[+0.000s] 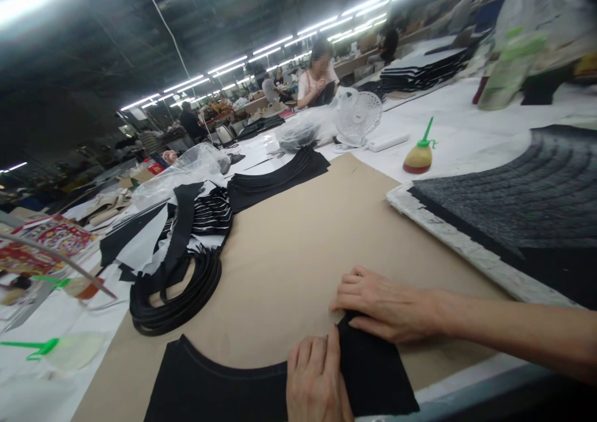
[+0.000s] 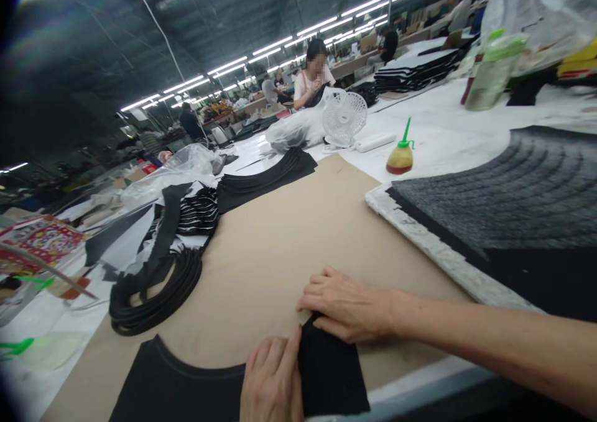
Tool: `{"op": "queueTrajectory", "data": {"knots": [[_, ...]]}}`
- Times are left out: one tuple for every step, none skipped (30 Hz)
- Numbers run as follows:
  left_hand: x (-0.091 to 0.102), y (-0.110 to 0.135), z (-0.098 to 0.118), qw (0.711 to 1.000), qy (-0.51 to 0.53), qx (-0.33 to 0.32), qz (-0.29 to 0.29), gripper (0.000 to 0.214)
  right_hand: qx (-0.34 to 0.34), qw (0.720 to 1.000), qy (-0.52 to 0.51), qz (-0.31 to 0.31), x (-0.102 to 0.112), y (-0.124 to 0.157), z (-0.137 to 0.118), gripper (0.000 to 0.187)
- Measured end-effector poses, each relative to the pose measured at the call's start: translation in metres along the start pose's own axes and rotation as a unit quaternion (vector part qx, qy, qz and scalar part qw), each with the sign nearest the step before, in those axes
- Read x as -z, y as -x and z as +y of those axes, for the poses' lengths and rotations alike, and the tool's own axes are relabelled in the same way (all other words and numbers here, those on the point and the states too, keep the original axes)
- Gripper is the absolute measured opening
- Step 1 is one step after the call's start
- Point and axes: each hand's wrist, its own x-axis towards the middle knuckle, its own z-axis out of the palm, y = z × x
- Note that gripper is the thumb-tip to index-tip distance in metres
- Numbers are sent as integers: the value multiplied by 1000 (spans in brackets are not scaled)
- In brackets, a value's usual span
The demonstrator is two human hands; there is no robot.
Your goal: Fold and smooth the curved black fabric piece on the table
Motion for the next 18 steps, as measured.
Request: {"op": "queueTrajectory", "data": {"knots": [[2, -2, -1, 1000, 14, 15, -1, 43, -13, 1000, -19, -3, 3, 0, 0, 25], [3, -4, -1, 999, 25, 32, -1, 40, -24, 999, -33, -7, 5, 0, 1, 27], [4, -7, 0, 998, 34, 49, 0, 37, -33, 999, -41, -13, 6, 0, 2, 26], [5, -10, 1, 997, 41, 64, 1, 35, -41, 998, -45, -19, 7, -1, 3, 25], [5, -13, 2, 996, 48, 77, -3, 34, -47, 998, -44, -24, 7, -1, 4, 23], [4, -16, 4, 994, 57, 87, -12, 35, -49, 998, -43, -27, 7, -2, 5, 22], [4, -19, 6, 993, 70, 94, -24, 36, -48, 998, -40, -28, 6, -2, 6, 20], [3, -21, 8, 991, 87, 97, -38, 38, -45, 998, -37, -26, 5, -2, 8, 19], [2, -23, 10, 988, 105, 96, -52, 39, -41, 998, -34, -24, 5, -2, 9, 17], [1, -24, 11, 986, 121, 95, -64, 40, -36, 999, -31, -20, 4, -2, 10, 15], [0, -25, 12, 984, 134, 92, -72, 41, -31, 999, -29, -15, 3, -1, 12, 14], [-1, -25, 13, 983, 142, 89, -78, 42, -25, 999, -27, -11, 3, 0, 13, 13], [-2, -25, 13, 982, 144, 86, -82, 43, -20, 999, -24, -7, 3, 2, 13, 13], [-2, -24, 14, 982, 145, 85, -85, 43, -15, 1000, -22, -4, 3, 3, 14, 13], [-3, -24, 14, 982, 144, 84, -87, 44, -11, 1000, -18, 0, 2, 5, 14, 13], [-3, -24, 14, 982, 142, 83, -90, 45, -7, 1000, -14, 3, 2, 6, 15, 12], [-3, -24, 14, 982, 141, 83, -93, 45, -3, 1000, -8, 5, 2, 7, 16, 11], [-3, -24, 14, 982, 140, 82, -96, 46, 2, 1000, -1, 7, 1, 8, 16, 10]]}}
